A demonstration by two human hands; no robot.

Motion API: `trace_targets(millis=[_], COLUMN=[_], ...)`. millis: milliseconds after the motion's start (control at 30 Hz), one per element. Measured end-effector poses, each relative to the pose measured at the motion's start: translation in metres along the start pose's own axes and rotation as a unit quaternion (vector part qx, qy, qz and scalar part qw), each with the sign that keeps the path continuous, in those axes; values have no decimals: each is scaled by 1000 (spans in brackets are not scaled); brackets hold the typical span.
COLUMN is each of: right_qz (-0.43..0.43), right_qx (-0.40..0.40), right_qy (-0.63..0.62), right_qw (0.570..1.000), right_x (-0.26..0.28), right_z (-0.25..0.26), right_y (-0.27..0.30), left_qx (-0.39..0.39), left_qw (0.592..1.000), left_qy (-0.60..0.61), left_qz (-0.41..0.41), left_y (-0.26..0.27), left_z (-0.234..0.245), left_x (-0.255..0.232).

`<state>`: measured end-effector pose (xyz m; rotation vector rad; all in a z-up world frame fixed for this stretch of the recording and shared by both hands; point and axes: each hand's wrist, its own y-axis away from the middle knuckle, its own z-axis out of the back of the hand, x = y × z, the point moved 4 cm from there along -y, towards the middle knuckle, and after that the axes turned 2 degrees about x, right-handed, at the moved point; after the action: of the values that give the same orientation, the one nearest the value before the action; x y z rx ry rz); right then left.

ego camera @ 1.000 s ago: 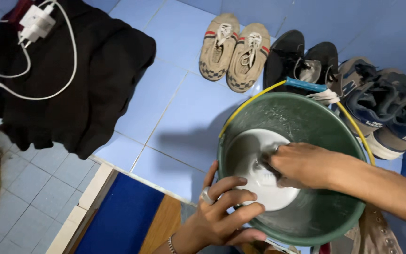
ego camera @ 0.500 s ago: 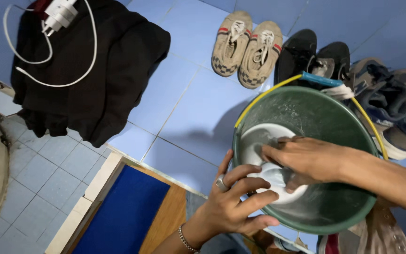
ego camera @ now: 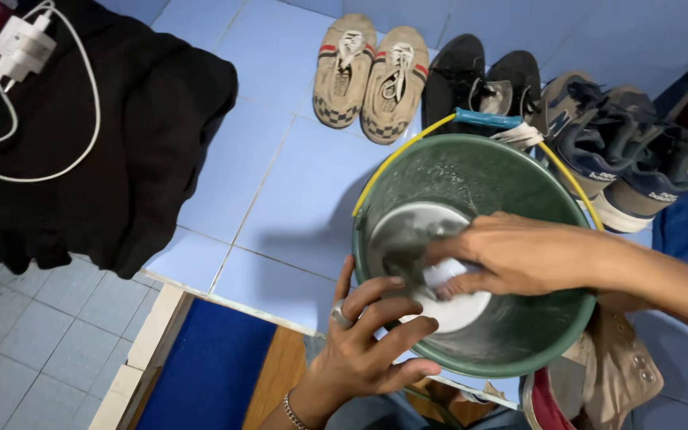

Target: The person cleans a shoe by hand using a large paintbrush to apply liquid from a bucket and a white handheld brush to scrub the interior and exterior surfaces.

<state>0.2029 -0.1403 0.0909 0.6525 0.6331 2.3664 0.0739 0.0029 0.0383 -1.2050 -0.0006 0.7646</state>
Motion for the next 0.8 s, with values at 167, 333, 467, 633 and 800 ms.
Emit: trace_targets(millis=[167,333,467,633,800], right_qz=[-58,-83,-71,-48,-92], right_qx=[62,62,50,-7,141], right_qy=[30,3,47,36,-58], right_qw=[996,995,995,998,984], right_x=[-2,2,4,-4,6], right_z=[-15,-30,-30,-35,-25], right_y=[2,4,5,1,7], left_qx=[15,30,30,26,32], left_qw=[1000,999,999,1000,999], left_qy=[-6,-14,-15,-16,-16], left_qz=[5,1,-5,-3,-2], left_y=[3,6,2,1,1], left_z=[-2,-2,-1,-2,-2], left_x=[2,4,4,5,4])
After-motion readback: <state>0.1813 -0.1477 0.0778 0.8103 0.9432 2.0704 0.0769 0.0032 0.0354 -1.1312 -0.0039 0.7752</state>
